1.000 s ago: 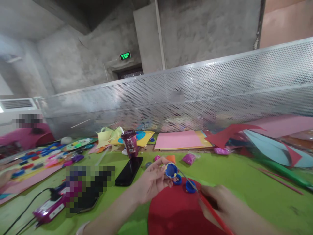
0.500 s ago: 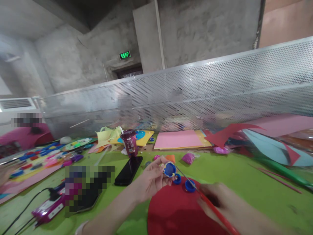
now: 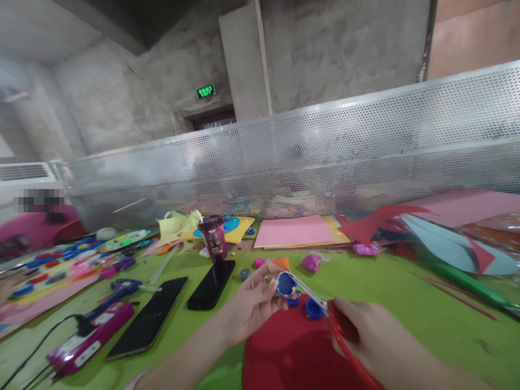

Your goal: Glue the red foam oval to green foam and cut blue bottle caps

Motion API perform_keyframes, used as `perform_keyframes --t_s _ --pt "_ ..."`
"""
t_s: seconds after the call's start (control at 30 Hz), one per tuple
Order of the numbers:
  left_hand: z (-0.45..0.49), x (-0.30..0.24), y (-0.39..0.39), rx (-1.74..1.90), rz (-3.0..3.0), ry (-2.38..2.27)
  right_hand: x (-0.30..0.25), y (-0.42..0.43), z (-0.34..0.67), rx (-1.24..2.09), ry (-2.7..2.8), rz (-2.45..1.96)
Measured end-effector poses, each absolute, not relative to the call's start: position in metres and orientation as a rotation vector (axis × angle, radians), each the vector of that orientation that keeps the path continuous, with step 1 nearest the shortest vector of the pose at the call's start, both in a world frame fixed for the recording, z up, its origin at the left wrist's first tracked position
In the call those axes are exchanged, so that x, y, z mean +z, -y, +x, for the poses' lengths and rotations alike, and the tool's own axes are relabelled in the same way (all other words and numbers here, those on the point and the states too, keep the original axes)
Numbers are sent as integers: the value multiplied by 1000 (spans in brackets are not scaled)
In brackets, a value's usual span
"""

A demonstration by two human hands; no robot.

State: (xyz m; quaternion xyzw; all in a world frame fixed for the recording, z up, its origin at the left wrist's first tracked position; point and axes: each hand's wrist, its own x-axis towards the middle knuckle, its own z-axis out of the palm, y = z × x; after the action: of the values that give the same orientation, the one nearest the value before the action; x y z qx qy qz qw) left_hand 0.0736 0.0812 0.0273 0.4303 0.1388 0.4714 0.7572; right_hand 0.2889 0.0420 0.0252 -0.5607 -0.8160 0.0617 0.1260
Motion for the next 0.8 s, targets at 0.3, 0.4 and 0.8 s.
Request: perform_keyframes --t_s 0.3,0.4,0.8 --pt "75 29 -79 1050 953 -336 24 -37 289 59 2398 -1660" --pt "75 28 -79 1044 954 -333 23 -37 288 72 2397 -1637" --pt "77 25 -79 1038 952 -313 21 -38 291 -110 2398 -1654"
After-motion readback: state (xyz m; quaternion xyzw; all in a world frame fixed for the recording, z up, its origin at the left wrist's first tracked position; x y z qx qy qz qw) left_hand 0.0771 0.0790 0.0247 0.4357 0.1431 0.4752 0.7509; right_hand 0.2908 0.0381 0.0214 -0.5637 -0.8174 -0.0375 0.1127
